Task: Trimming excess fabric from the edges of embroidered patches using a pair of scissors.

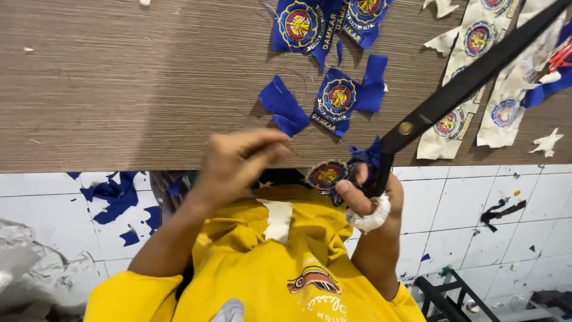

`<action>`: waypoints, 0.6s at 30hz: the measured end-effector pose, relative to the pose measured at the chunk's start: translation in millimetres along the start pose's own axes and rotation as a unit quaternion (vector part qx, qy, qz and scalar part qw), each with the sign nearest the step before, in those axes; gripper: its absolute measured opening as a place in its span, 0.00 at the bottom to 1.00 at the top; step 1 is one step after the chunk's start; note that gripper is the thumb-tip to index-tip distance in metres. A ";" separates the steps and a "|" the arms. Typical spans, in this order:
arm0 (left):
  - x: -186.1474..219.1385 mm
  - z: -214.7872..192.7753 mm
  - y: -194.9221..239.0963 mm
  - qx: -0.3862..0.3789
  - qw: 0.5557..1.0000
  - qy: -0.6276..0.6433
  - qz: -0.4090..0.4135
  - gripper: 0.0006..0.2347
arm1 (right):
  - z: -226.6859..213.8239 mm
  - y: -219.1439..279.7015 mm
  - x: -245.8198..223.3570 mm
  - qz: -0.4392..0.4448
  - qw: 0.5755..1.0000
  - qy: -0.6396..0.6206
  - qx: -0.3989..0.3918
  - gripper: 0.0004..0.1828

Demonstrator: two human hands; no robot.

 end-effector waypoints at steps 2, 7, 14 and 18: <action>7.4 -11.7 -2.4 0.042 0.998 0.014 -0.032 0.10 | -9.2 -3.9 4.1 -0.004 1.000 0.019 -0.003 0.15; 20.4 12.6 5.2 -0.075 0.973 0.153 -0.157 0.24 | 29.5 15.4 -39.8 0.095 0.988 -0.036 0.117 0.16; 2.4 41.7 11.7 -0.050 0.930 0.275 -0.237 0.08 | -2.6 -6.5 7.6 0.019 0.991 -0.129 -0.044 0.22; 9.6 30.8 8.2 -0.010 0.905 0.333 -0.263 0.11 | -51.4 4.9 56.7 0.025 0.978 -0.132 -0.158 0.53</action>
Point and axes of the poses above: each hand's wrist, its own y-axis away from the middle knuckle, its own z-axis out of the palm, x = y × z, the point moved 3 cm from there along -y, towards the middle knuckle, and after that the axes turned 11 degrees about x, right-handed, at the moved point
